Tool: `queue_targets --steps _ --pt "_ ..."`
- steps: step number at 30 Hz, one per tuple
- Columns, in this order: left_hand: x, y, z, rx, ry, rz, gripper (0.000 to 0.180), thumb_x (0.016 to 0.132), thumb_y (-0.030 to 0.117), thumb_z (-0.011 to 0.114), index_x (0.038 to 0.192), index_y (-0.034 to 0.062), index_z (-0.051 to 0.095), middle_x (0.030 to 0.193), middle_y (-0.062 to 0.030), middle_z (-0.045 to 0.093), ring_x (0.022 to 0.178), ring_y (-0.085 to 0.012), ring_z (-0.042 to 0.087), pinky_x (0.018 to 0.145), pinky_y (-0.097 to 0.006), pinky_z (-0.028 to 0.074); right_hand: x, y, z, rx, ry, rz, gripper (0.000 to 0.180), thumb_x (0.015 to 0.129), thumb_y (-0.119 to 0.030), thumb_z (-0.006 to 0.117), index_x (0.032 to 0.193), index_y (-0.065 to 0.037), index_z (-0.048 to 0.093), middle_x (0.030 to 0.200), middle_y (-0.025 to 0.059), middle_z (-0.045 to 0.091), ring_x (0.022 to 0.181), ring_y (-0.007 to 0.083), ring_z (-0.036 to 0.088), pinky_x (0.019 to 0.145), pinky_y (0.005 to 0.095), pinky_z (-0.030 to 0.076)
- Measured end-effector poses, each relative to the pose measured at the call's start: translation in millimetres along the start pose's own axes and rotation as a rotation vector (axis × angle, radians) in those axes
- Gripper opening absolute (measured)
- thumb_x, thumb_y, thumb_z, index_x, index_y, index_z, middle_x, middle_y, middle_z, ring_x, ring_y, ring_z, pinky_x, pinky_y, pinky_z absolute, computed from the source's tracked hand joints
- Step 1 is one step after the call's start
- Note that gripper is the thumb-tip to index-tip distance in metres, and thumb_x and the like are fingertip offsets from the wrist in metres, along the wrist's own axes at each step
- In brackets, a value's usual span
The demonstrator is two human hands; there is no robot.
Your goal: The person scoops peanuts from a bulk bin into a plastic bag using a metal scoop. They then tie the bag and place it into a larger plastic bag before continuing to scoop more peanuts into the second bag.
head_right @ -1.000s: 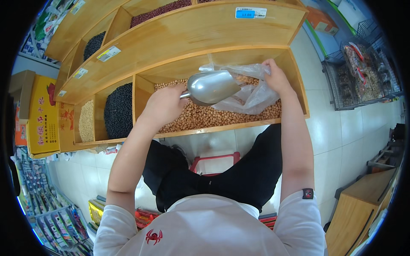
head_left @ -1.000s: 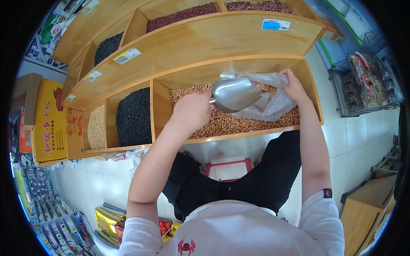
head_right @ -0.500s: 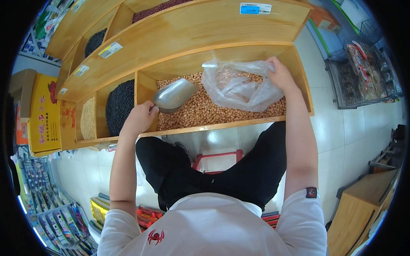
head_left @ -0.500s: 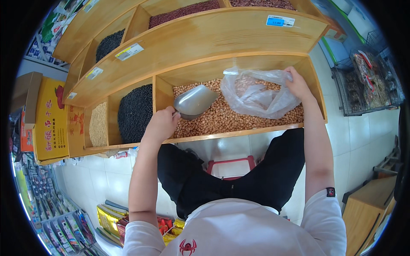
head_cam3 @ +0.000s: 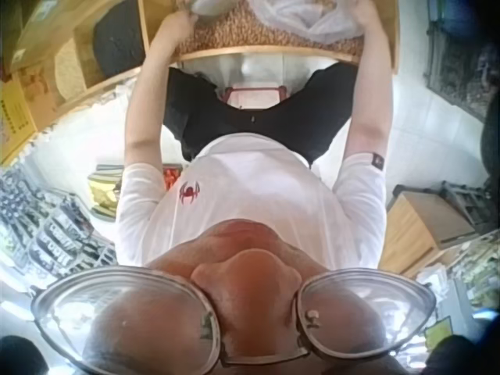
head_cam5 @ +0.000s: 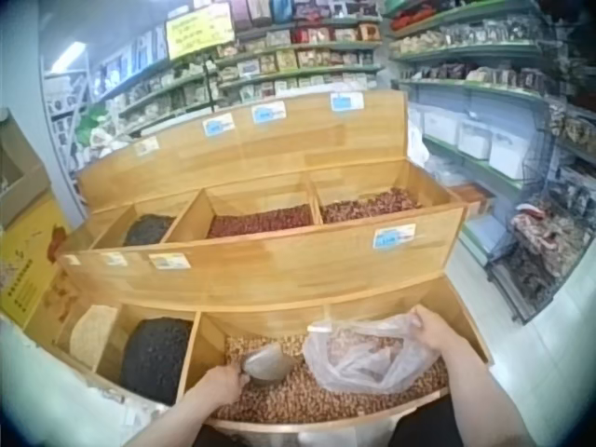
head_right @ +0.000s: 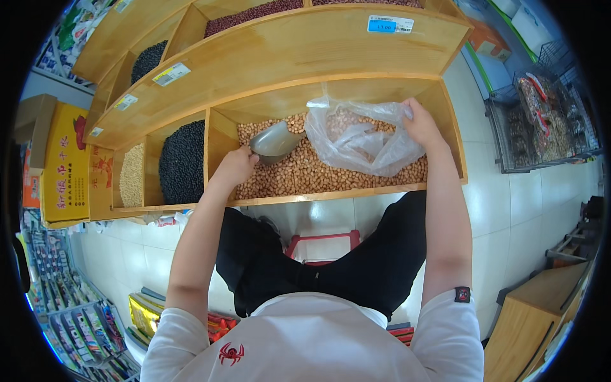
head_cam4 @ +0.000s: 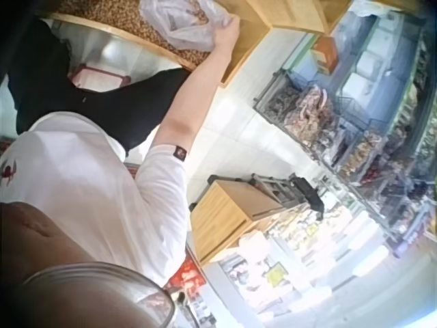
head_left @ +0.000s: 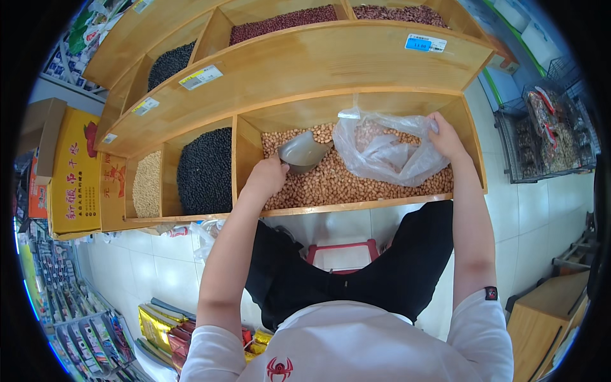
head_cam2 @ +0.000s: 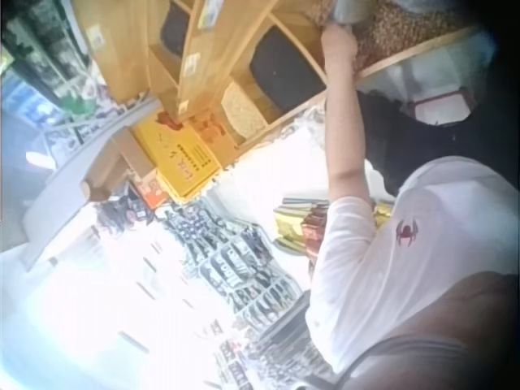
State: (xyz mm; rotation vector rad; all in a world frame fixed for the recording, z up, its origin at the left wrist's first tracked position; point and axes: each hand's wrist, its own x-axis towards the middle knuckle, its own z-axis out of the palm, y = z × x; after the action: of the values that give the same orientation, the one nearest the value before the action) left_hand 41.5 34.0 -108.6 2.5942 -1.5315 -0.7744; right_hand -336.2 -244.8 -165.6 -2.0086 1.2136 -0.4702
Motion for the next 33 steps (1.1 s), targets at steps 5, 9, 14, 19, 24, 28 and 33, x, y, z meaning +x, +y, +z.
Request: queue_targets --steps 5,9,14,19,24,28,33 --pt "39.2 -65.5 68.3 -0.215 -0.029 0.048 0.036 0.099 0.032 0.062 0.105 -0.0037 0.062 0.093 -0.0178 0.071 0.083 -0.0311 0.070 0.076 -0.040 0.055 4.7 -10.9 7.7 0.010 -0.021 -0.036 0.025 0.091 -0.007 0.063 0.114 -0.006 0.056 0.109 0.0177 0.068 0.106 0.0333 0.065 0.092 0.0402 0.050" --pt "42.2 -40.9 51.9 -0.370 -0.262 -0.096 0.034 0.098 0.032 0.066 0.097 -0.0021 0.061 0.081 -0.0098 0.066 0.068 -0.0183 0.064 0.063 -0.034 0.052 1.6 3.1 3.7 0.008 0.007 -0.067 0.021 0.092 -0.004 0.062 0.112 -0.006 0.055 0.100 0.0114 0.065 0.092 0.0225 0.063 0.082 0.0357 0.051" --pt "36.9 -45.6 49.2 -0.423 -0.354 -0.117 0.032 0.097 0.029 0.067 0.097 -0.0019 0.059 0.078 -0.0067 0.062 0.065 -0.0161 0.059 0.060 -0.032 0.049 7.2 7.9 9.7 0.027 -0.012 -0.058 0.020 0.092 -0.004 0.062 0.110 -0.005 0.055 0.098 0.0110 0.065 0.089 0.0218 0.063 0.080 0.0352 0.052" --pt "29.9 -39.1 46.2 -0.491 -0.358 -0.172 0.027 0.098 0.024 0.066 0.103 -0.0020 0.058 0.078 -0.0049 0.059 0.068 -0.0151 0.057 0.063 -0.032 0.048 10.4 17.0 7.7 0.029 -0.032 -0.032 0.024 0.090 -0.008 0.064 0.112 -0.005 0.055 0.104 0.0172 0.067 0.100 0.0336 0.064 0.088 0.0400 0.050" --pt "23.9 -36.5 42.0 -0.455 -0.349 -0.134 0.028 0.098 0.022 0.065 0.112 -0.0018 0.059 0.082 -0.0060 0.062 0.071 -0.0149 0.056 0.068 -0.032 0.049 9.6 17.7 7.8 0.021 -0.036 -0.038 0.023 0.089 -0.008 0.064 0.110 -0.005 0.055 0.102 0.0170 0.067 0.099 0.0336 0.064 0.088 0.0398 0.050" --pt "23.1 -39.9 44.7 -0.445 -0.318 -0.067 0.030 0.097 0.019 0.067 0.116 -0.0018 0.058 0.090 -0.0067 0.064 0.074 -0.0143 0.057 0.070 -0.032 0.049 9.6 18.4 8.1 0.049 -0.037 -0.040 0.022 0.089 -0.007 0.064 0.109 -0.004 0.056 0.101 0.0160 0.067 0.098 0.0313 0.064 0.087 0.0389 0.050" --pt "21.7 -42.0 46.9 -0.526 -0.263 -0.009 0.029 0.093 0.015 0.072 0.113 -0.0014 0.059 0.094 -0.0067 0.064 0.080 -0.0150 0.058 0.073 -0.032 0.049 7.6 12.9 7.2 0.037 -0.046 -0.037 0.022 0.089 -0.006 0.064 0.109 -0.005 0.056 0.100 0.0149 0.066 0.097 0.0302 0.064 0.087 0.0385 0.050"
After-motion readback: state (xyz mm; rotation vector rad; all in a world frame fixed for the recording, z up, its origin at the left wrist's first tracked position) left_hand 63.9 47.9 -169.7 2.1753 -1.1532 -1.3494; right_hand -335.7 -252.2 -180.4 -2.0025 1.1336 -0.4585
